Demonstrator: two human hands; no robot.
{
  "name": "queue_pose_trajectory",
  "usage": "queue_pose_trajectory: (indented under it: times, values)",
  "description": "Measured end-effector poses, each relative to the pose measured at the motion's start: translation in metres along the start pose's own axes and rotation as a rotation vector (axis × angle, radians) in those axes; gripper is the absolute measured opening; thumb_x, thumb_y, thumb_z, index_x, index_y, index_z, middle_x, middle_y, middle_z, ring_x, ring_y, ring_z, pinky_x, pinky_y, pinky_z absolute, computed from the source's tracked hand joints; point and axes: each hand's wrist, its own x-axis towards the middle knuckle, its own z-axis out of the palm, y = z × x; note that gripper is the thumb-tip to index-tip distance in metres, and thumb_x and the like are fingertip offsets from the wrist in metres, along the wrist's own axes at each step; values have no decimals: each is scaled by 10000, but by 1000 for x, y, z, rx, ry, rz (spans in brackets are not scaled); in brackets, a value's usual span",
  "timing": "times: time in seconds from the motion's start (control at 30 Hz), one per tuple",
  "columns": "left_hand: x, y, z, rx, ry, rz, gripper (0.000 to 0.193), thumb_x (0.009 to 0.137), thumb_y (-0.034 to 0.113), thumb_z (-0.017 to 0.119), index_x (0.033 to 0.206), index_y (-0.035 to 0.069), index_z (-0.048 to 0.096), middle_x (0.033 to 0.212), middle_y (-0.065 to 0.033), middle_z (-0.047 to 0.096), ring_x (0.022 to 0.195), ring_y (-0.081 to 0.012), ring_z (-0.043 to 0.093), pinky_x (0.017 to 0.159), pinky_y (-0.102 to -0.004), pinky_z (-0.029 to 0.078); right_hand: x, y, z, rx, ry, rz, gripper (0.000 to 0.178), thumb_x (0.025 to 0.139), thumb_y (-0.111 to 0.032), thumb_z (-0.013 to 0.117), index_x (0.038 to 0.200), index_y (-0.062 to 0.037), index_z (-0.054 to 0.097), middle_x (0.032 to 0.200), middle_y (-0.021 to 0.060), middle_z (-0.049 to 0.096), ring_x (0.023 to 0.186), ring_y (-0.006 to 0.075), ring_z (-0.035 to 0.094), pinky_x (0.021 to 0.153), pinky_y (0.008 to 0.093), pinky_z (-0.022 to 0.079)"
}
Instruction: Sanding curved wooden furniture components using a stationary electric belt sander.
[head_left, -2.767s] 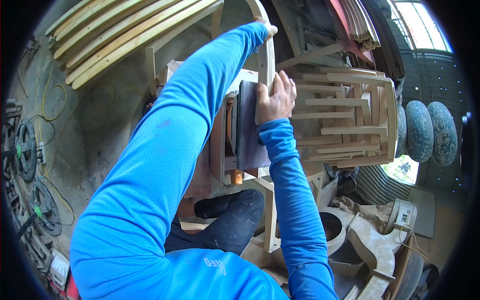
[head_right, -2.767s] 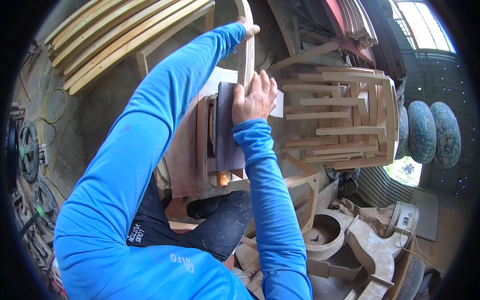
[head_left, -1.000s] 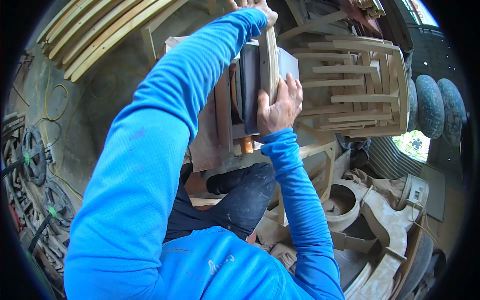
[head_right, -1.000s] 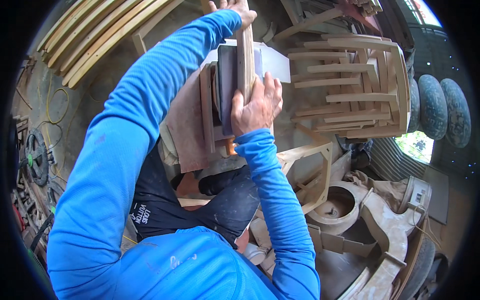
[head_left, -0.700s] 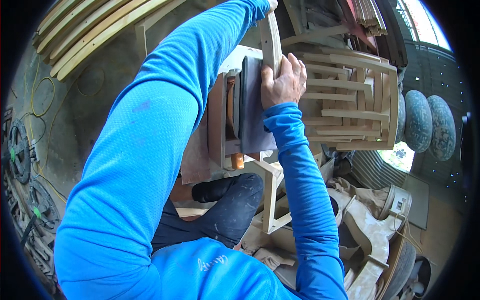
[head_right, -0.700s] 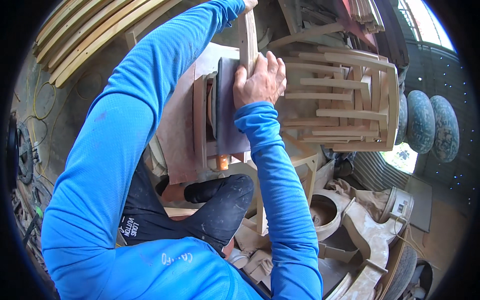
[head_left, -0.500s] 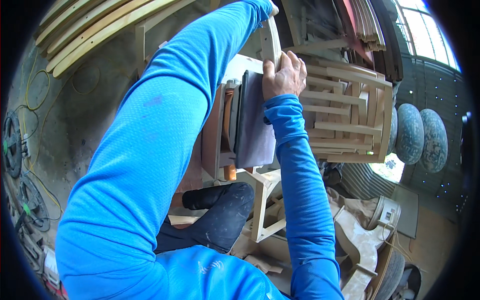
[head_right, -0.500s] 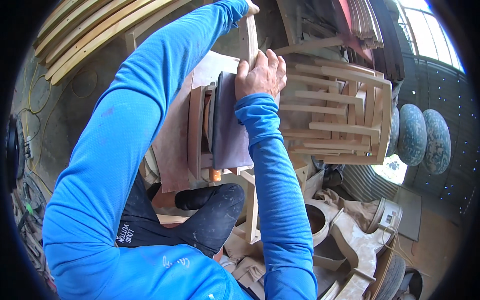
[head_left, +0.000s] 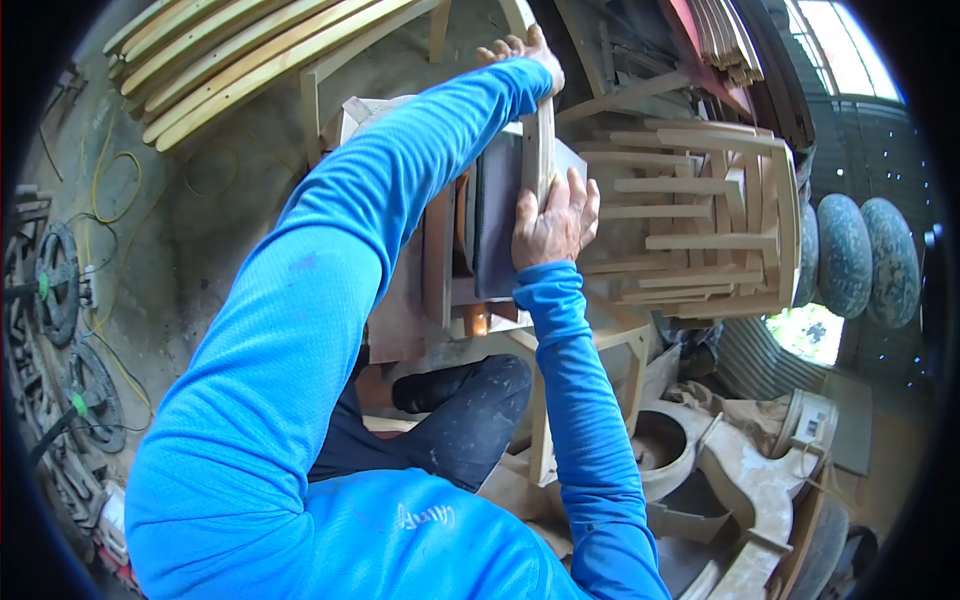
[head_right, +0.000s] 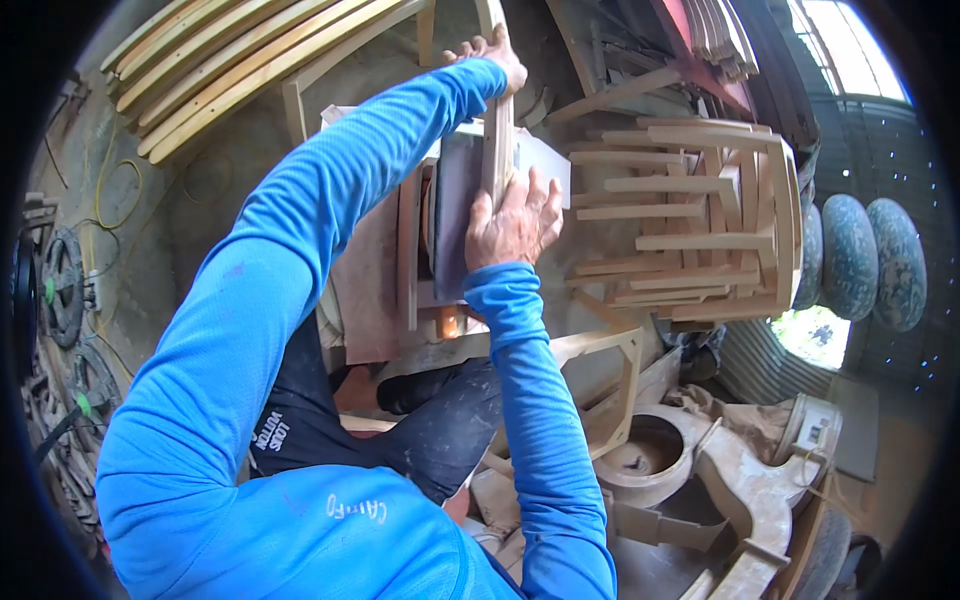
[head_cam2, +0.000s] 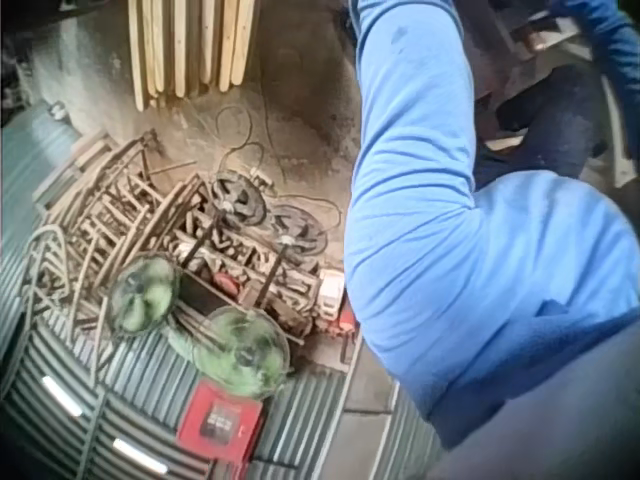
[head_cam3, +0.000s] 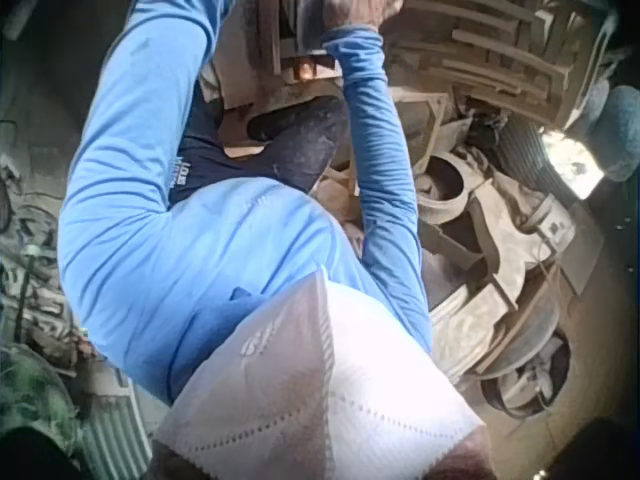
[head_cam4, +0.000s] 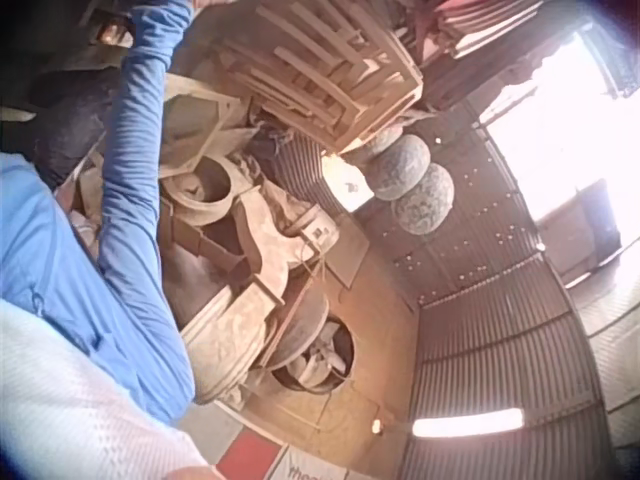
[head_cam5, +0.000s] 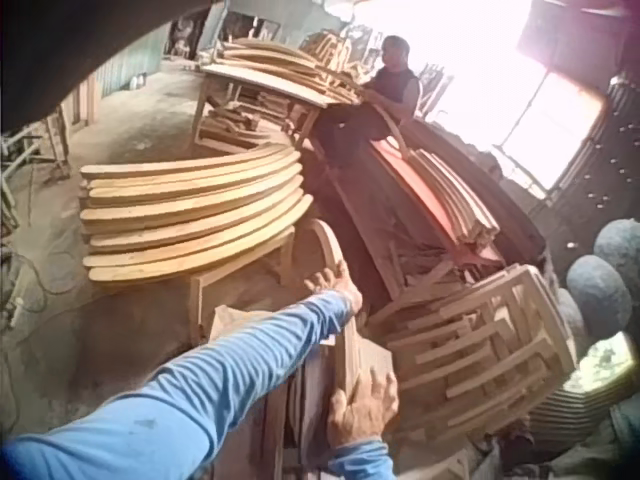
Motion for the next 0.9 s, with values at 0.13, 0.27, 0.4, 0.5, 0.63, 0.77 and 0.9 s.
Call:
queue_pose_trajectory:
  times: [0.13, 0.27, 0.4, 0.5, 0.63, 0.77, 0.9]
  values:
    - [-67, -54, -26, 103, 199, 117, 917, 848, 341, 551, 1655, 199, 141, 1727, -113, 61, 1595, -309, 35, 1261, -558, 20, -62, -19, -20, 40, 7, -73, 520, 856, -263, 696, 1301, -13, 593, 1506, 192, 453, 1477, 420, 254, 1199, 581, 178]
    - [-107, -68, -25, 252, 153, 177, 927, 850, 402, 552, 1656, 190, 144, 1730, -102, 39, 1597, -293, -22, 1261, -563, -5, -137, -8, -36, 87, 26, -42, 515, 834, -264, 746, 1254, -12, 586, 1532, 162, 428, 1481, 410, 247, 1195, 583, 186]
    - [-127, -62, -22, 313, 187, 239, 922, 857, 395, 554, 1655, 183, 144, 1729, -106, 47, 1598, -281, -20, 1261, -559, -20, -234, 10, -50, 164, 24, 39, 500, 857, -224, 730, 1284, -20, 569, 1500, 162, 473, 1459, 412, 303, 1191, 570, 208]
    - [-148, -71, -12, 310, 214, 271, 913, 862, 376, 544, 1652, 152, 145, 1727, -115, 57, 1598, -277, -15, 1261, -557, -26, -306, 9, -65, 197, -36, 114, 499, 862, -216, 722, 1304, -42, 569, 1475, 150, 497, 1451, 413, 325, 1187, 570, 223]
    - [-228, -90, 15, 393, 237, 359, 901, 847, 300, 512, 1637, 63, 151, 1721, -140, 84, 1598, -286, 11, 1262, -557, -12, -379, 4, -97, 211, -204, 148, 505, 781, -177, 725, 1252, -43, 600, 1442, 159, 514, 1444, 420, 335, 1180, 593, 224]
    - [-289, -94, 40, 351, 198, 377, 916, 830, 283, 533, 1631, 44, 158, 1720, -140, 68, 1598, -289, 6, 1255, -581, -21, -437, 15, -114, 219, -301, 203, 494, 721, -153, 740, 1191, -51, 629, 1400, 191, 529, 1421, 429, 360, 1178, 596, 228]
    - [-279, -94, 31, 349, 206, 370, 910, 842, 300, 542, 1632, 54, 163, 1718, -136, 76, 1598, -287, 7, 1257, -575, -19, -416, 11, -113, 230, -304, 183, 584, 727, -138, 742, 1282, -51, 583, 1460, 212, 476, 1421, 435, 361, 1178, 576, 243]
